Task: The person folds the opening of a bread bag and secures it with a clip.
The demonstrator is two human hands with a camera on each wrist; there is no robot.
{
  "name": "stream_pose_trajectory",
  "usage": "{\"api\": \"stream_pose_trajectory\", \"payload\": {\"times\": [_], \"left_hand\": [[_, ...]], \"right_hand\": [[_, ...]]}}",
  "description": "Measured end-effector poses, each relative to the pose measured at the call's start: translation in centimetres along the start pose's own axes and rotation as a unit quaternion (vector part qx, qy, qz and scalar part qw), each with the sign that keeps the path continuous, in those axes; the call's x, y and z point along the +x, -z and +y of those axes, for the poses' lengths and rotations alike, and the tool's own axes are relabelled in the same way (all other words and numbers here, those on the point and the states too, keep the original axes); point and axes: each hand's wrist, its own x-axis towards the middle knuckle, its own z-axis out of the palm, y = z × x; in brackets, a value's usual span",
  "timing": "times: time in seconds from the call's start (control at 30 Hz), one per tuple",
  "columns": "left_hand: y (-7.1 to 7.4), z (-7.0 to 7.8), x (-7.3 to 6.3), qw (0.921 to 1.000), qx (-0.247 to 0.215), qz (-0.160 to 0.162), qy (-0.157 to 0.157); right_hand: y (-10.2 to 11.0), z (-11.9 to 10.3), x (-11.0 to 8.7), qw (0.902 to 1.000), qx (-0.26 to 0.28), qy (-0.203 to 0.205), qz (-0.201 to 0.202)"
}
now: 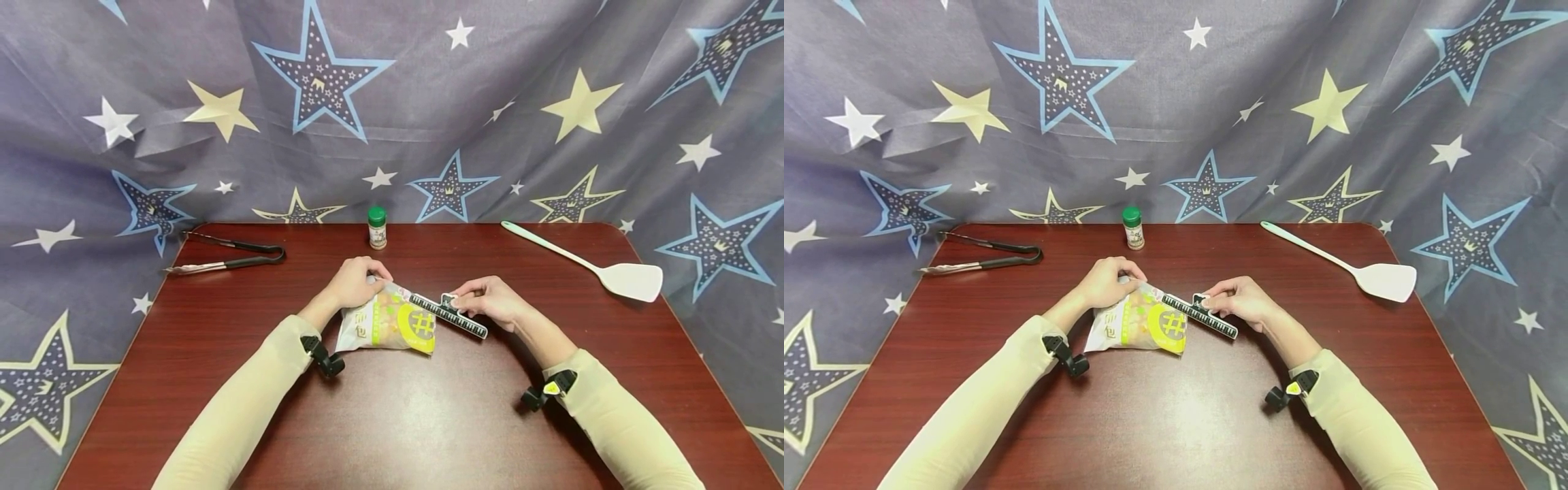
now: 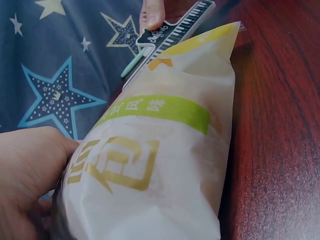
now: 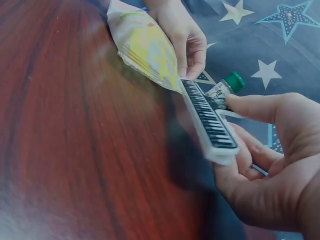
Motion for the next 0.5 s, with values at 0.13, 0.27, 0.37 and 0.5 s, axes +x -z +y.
{"api": "stream_pose_trajectory", "payload": {"times": [0.13,0.27,0.37,0.5], "left_hand": [[0.2,-0.3,-0.1,1.0,-0.001,0.002,-0.003],[1.0,-1.1,-0.3,0.9999,0.009,0.006,-0.009],[1.7,-1.9,-0.8,0.999,0.043,0.005,0.003],[2.7,-3.0,-1.8,0.9969,0.078,-0.003,0.012]], "right_hand": [[-0.3,-0.6,-0.1,0.9995,-0.032,-0.001,-0.007],[-0.5,-1.1,-0.3,0.9974,-0.072,-0.002,-0.007],[-0.6,-1.4,-0.5,0.9954,-0.096,-0.001,-0.001],[-0.6,-1.6,-0.7,0.9949,-0.1,0.006,0.003]]}}
